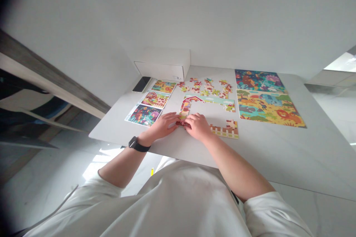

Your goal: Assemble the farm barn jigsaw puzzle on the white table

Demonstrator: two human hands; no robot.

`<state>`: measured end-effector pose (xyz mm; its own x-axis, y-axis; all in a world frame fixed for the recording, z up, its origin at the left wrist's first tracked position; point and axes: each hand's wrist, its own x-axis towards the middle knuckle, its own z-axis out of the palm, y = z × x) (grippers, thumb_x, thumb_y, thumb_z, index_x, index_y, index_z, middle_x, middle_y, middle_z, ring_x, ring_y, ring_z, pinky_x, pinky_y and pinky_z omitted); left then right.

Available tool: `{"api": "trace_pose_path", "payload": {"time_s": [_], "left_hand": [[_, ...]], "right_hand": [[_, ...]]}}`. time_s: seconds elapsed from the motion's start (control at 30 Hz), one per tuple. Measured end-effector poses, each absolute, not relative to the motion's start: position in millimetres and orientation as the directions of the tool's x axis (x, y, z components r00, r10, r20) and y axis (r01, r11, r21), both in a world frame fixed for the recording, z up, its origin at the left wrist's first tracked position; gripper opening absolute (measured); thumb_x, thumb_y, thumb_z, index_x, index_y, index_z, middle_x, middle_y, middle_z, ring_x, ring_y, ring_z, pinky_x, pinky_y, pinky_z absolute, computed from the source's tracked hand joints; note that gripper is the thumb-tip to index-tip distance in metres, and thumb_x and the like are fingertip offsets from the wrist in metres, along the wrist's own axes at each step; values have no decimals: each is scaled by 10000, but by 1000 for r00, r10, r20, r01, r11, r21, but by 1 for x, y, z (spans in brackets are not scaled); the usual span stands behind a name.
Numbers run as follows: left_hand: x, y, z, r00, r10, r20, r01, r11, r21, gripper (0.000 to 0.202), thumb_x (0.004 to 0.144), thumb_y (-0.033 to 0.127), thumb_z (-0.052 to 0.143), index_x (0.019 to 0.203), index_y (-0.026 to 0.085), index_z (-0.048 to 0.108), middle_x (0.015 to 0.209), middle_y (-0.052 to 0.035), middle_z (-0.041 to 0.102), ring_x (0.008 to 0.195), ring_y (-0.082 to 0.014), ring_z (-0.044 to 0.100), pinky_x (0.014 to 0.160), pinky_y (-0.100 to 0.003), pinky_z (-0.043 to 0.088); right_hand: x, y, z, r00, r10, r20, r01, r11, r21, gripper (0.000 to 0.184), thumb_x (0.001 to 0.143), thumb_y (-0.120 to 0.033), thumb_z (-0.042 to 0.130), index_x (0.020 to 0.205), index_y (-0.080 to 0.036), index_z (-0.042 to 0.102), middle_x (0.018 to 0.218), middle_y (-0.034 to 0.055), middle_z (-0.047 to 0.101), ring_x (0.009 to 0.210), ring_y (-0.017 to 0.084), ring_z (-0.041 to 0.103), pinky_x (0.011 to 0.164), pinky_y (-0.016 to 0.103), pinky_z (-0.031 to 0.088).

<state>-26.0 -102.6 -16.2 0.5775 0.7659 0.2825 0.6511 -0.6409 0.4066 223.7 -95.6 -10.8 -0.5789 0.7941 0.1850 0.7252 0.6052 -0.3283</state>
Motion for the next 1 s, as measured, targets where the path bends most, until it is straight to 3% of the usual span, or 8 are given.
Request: {"api": "trace_pose_path", "payload": {"time_s": [0.2,0.37,0.63,1.0], "left_hand": [[-26,-102,-15,617,729,296,628,-683,373,292,1034,226,619,1287,258,762,1394,-73,759,1329,-260,693,1200,-485,533],[-25,-104,-9,622,734,273,649,-678,346,281,1033,218,625,1276,244,764,1378,-80,763,1304,-284,701,1145,-484,558],[-24,-104,-4,630,733,259,636,-677,369,302,1043,201,583,1290,250,750,1340,-89,770,1257,-265,718,1117,-467,568],[-22,-105,-3,617,752,232,668,-656,352,300,1005,195,610,1271,225,746,1360,-92,761,1274,-281,701,1130,-480,554]], "right_hand": [[240,-97,-6,-584,795,160,728,601,-330,228,986,-296,754,1205,-254,803,1236,95,759,1150,290,657,1036,423,493],[255,-95,-3,-609,791,63,732,590,-341,322,891,-295,877,1196,-256,782,1212,92,739,1122,288,671,1011,416,520],[254,-94,0,-617,784,70,721,598,-350,207,929,-253,817,1133,-237,782,1160,87,737,1091,269,681,987,383,526],[255,-87,-2,-617,779,108,709,611,-353,234,913,-229,801,1146,-245,785,1162,83,762,1114,278,684,1006,401,522]]}}
